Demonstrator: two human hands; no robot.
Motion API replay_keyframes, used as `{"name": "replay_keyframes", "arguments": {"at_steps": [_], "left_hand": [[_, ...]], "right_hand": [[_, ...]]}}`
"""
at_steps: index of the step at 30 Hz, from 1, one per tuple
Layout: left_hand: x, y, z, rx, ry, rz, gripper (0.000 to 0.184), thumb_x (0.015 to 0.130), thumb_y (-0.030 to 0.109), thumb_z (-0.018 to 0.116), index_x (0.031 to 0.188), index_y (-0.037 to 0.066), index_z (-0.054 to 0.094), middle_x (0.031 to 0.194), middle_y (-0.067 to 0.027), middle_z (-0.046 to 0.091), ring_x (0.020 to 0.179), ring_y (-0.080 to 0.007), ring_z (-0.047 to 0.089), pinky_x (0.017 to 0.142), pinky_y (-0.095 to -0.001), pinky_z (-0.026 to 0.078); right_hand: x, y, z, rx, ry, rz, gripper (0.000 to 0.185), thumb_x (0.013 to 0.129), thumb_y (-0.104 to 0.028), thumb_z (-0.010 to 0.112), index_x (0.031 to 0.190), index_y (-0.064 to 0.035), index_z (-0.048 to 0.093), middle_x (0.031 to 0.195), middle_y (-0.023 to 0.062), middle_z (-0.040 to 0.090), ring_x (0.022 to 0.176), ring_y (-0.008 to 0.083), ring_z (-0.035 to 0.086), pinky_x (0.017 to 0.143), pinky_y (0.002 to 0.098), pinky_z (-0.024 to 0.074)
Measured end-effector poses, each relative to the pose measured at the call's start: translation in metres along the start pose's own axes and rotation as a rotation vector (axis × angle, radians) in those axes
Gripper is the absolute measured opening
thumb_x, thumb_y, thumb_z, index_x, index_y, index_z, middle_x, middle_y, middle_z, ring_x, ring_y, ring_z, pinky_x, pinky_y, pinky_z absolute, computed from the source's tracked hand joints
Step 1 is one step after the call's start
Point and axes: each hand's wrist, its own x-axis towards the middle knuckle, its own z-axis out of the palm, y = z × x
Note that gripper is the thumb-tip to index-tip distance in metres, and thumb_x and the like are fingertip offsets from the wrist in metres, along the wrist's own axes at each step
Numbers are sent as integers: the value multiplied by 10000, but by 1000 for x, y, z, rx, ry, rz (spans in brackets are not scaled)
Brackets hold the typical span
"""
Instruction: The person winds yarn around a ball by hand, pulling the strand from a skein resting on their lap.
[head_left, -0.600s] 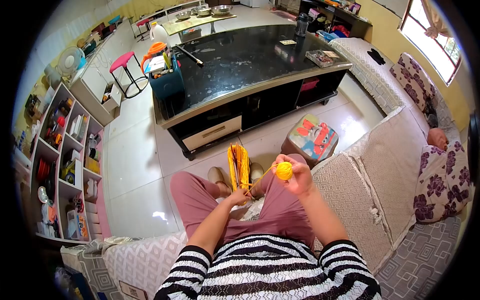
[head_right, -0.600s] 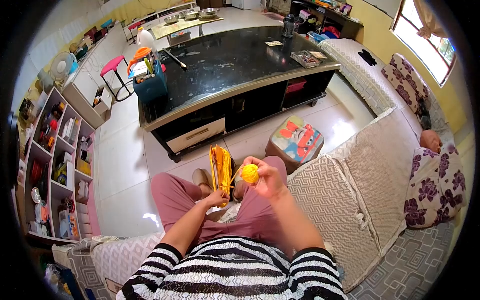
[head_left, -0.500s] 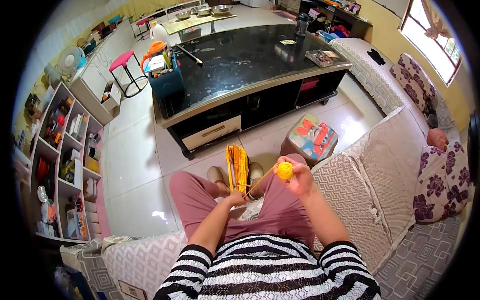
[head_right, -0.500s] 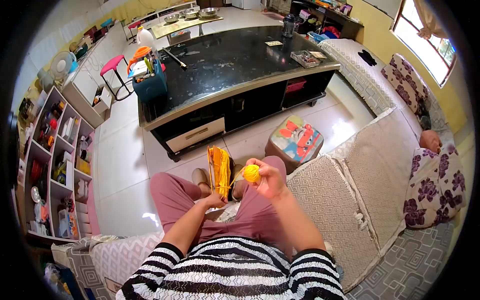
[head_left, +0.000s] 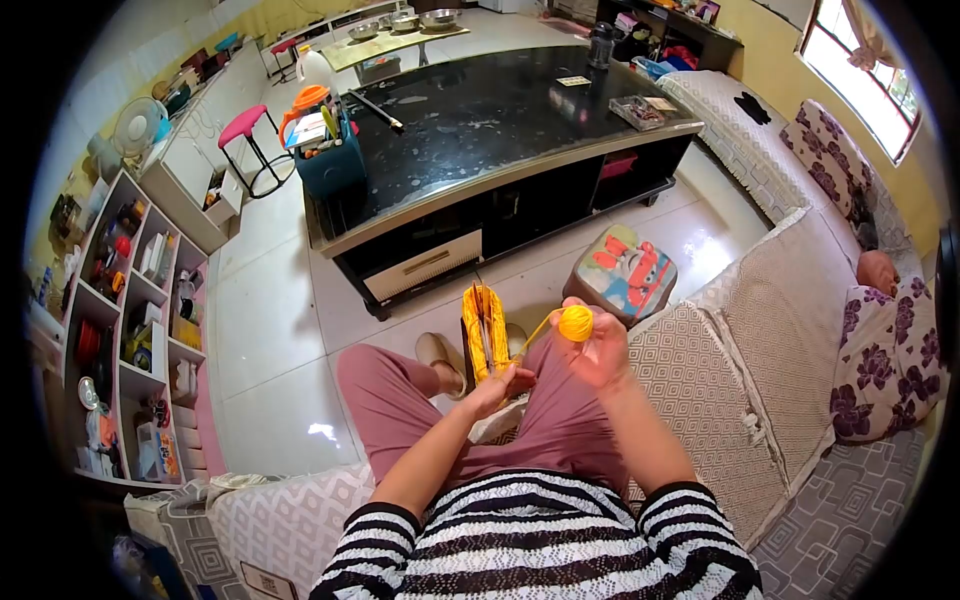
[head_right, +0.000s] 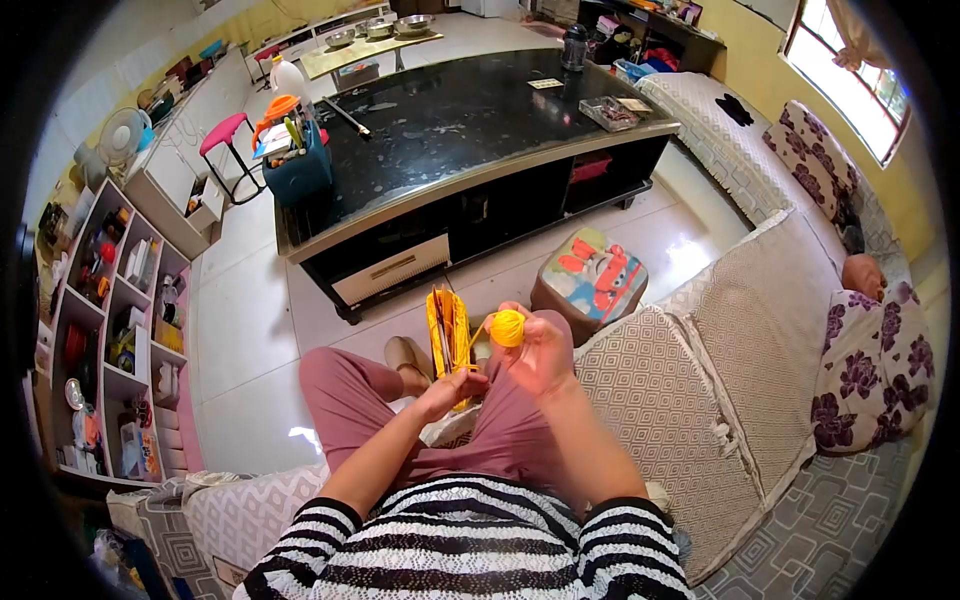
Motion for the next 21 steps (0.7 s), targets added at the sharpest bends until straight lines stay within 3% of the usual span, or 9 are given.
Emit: {"name": "replay_keyframes", "arguments": {"at_steps": [3,5,7,8,11,15,17,19,21], "left_hand": [[4,28,3,121,28,-13,454,908,350,247,960,2,533,934,-87,574,871,-180,539,790,-302,411],[23,7,-18,485,125,79,479,880,403,298,932,-7,543,903,-130,585,843,-245,556,769,-334,414],[14,5,-25,1112,175,-37,502,834,444,359,934,-9,551,877,-194,579,838,-322,551,760,-375,412],[13,-16,-36,1249,155,-105,504,803,447,388,933,-8,564,879,-243,555,854,-365,530,763,-400,408],[-14,-45,-35,1782,261,-37,380,801,344,422,910,16,580,903,-181,573,852,-305,548,743,-373,430],[-4,-34,-27,1970,237,95,314,777,294,449,901,47,600,857,-155,588,810,-269,565,705,-365,443],[-4,-19,-20,1993,109,-110,268,759,262,455,825,64,624,819,-141,602,774,-253,581,650,-370,454],[-6,-11,-25,1905,37,-98,329,793,294,420,751,40,623,770,-164,600,729,-304,583,614,-403,450],[-1,4,-28,1524,34,-3,401,823,331,385,735,1,596,760,-204,582,721,-359,564,621,-428,440]], "right_hand": [[0,-1,11,3,-114,1,327,676,-114,510,972,22,477,922,206,503,627,200,515,546,231,427],[0,2,15,-81,-12,4,343,671,-113,516,982,17,455,916,199,503,591,188,491,526,230,411],[-4,4,13,-60,-42,9,343,672,-117,518,981,15,449,918,202,503,583,180,485,524,230,410],[-5,4,11,-38,-74,19,343,673,-121,519,981,12,442,919,204,502,576,172,480,521,230,409],[-9,4,9,-56,9,1,346,674,-128,526,975,18,435,917,206,500,578,167,482,519,228,410],[-6,5,5,-36,-22,15,337,676,-130,527,966,16,438,915,204,499,581,168,485,522,228,413],[-6,3,11,-70,-51,2,328,678,-126,524,963,13,438,911,200,499,624,183,519,542,226,442],[-6,3,11,-76,-51,9,323,681,-125,521,962,9,438,912,199,498,656,189,534,557,226,458],[-6,3,6,-78,-52,13,318,683,-124,518,962,6,437,912,199,497,687,195,550,573,227,474]]}}
